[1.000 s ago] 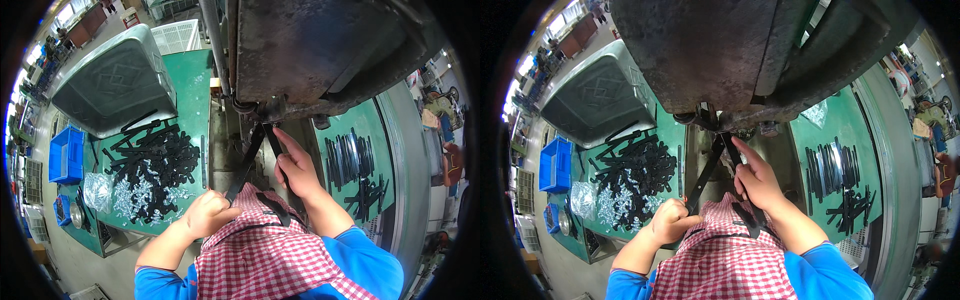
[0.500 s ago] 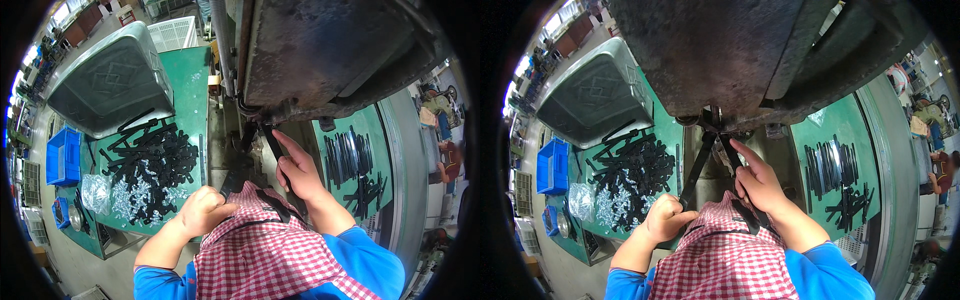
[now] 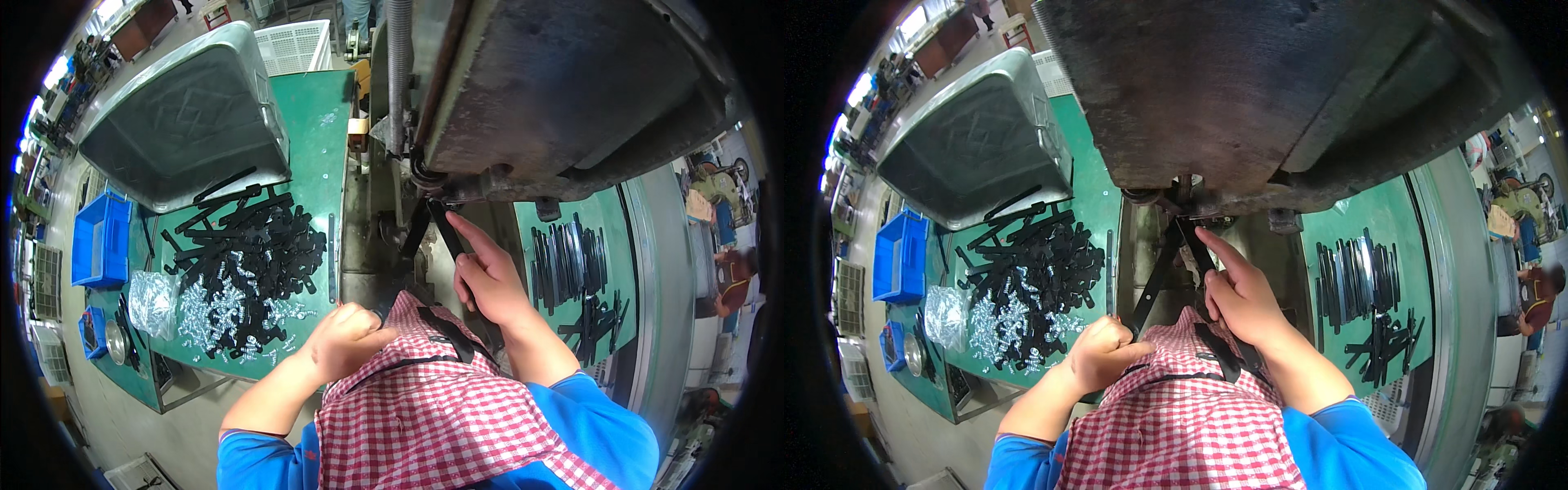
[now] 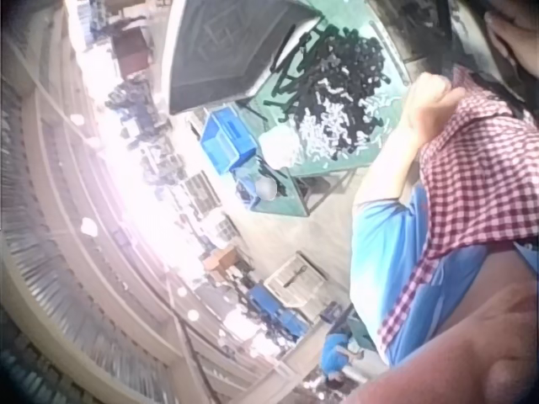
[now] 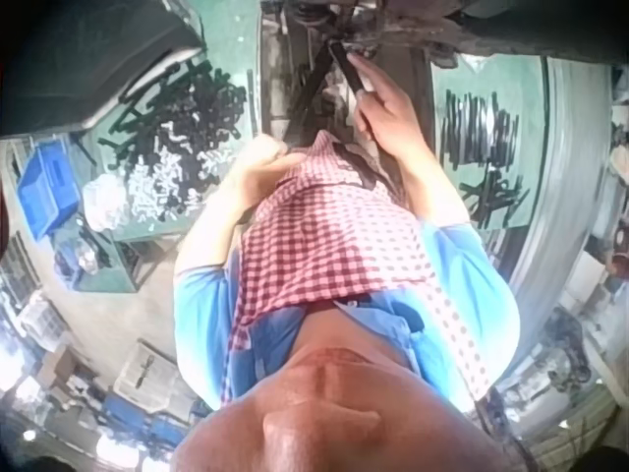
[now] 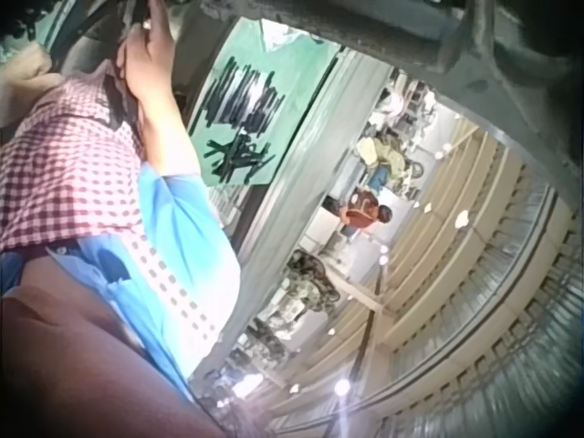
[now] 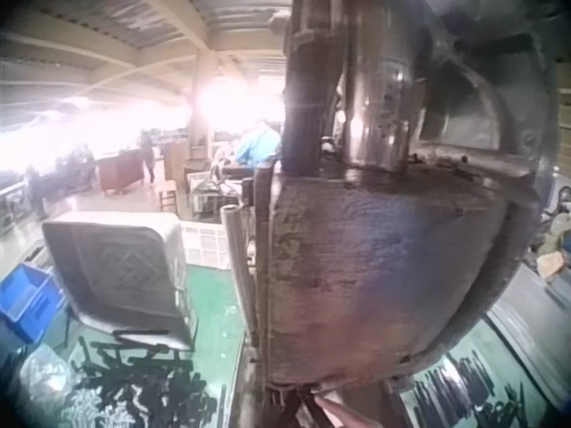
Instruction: The person repeatedly picks black plastic components and small metallic fasteners from a green workbench, inserts them into a press-like machine, and removes the assembled units. The person stacks the finished assemblies on the right side of the table.
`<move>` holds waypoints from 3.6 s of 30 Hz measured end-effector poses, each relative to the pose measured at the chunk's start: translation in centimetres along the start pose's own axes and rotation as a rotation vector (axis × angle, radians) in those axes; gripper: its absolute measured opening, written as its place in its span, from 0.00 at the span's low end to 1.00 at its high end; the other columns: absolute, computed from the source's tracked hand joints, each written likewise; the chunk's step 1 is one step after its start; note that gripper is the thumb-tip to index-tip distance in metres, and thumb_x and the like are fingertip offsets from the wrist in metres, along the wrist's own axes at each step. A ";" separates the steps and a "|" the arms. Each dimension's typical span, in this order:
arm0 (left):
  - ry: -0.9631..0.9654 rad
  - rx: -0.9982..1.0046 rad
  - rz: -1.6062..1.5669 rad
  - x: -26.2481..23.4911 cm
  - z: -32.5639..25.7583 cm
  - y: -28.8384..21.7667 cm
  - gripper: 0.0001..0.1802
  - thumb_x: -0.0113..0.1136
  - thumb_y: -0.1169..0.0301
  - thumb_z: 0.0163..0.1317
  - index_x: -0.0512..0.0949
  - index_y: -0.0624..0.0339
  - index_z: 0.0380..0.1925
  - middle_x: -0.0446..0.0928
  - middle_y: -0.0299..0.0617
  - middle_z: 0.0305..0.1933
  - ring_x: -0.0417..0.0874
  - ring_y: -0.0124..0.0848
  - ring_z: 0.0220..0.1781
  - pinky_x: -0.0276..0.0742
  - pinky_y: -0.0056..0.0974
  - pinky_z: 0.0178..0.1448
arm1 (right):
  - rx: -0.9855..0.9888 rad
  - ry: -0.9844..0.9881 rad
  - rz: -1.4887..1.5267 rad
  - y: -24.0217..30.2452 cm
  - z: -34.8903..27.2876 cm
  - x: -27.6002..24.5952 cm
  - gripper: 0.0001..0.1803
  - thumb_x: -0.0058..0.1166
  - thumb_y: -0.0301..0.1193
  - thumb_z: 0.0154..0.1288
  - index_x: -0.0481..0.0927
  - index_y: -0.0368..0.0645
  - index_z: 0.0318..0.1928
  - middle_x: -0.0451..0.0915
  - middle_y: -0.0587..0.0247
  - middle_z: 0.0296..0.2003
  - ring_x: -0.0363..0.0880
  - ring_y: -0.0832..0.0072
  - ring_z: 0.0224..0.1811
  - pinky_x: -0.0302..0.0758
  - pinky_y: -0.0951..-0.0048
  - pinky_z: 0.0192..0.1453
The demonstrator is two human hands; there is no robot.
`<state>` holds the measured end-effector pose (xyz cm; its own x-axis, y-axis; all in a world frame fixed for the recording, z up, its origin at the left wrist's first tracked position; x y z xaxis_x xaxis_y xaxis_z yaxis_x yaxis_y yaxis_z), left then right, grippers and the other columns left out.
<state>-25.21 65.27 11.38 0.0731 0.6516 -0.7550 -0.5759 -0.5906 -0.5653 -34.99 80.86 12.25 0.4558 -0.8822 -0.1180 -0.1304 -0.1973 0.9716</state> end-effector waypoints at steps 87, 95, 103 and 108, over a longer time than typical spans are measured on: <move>-0.375 -0.926 -0.210 -12.0 -14.1 19.0 0.07 0.60 0.75 0.53 0.72 0.65 0.30 0.71 0.31 0.26 0.70 0.19 0.28 0.68 0.28 0.35 | -0.357 -0.082 -0.201 2.3 -1.3 0.4 0.10 0.55 0.23 0.55 0.81 0.39 0.40 0.77 0.64 0.29 0.74 0.79 0.29 0.70 0.80 0.34; -0.146 -0.205 -0.209 -7.1 2.4 1.5 0.12 0.67 0.74 0.46 0.75 0.62 0.30 0.72 0.41 0.32 0.73 0.34 0.28 0.71 0.34 0.32 | -0.475 0.248 -0.304 6.3 -0.9 8.8 0.24 0.58 0.28 0.55 0.71 0.43 0.55 0.77 0.55 0.29 0.76 0.73 0.26 0.73 0.74 0.33; -0.564 -0.494 -0.992 -3.7 -0.6 6.7 0.15 0.66 0.64 0.55 0.76 0.64 0.34 0.74 0.36 0.31 0.71 0.20 0.28 0.63 0.23 0.31 | 0.114 0.225 0.617 0.2 -0.5 4.1 0.17 0.55 0.23 0.60 0.69 0.29 0.47 0.80 0.54 0.35 0.81 0.72 0.38 0.76 0.78 0.45; -0.544 -0.562 -1.169 -2.2 -0.6 6.2 0.14 0.64 0.66 0.57 0.74 0.62 0.37 0.76 0.36 0.27 0.70 0.15 0.22 0.61 0.19 0.24 | 0.049 0.099 0.541 0.0 -1.1 1.8 0.17 0.56 0.26 0.59 0.68 0.39 0.48 0.79 0.55 0.29 0.72 0.79 0.24 0.68 0.82 0.28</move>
<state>-28.48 59.93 9.36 -0.1174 0.9155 0.3847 0.0057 0.3880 -0.9216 -33.24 79.72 12.23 0.3928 -0.8195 0.4173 -0.4086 0.2510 0.8775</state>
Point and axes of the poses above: each hand's wrist, its own z-axis towards the middle knuckle, its own x-axis out of the palm, y = z × x, the point moved 8 cm from there along z, towards the middle knuckle
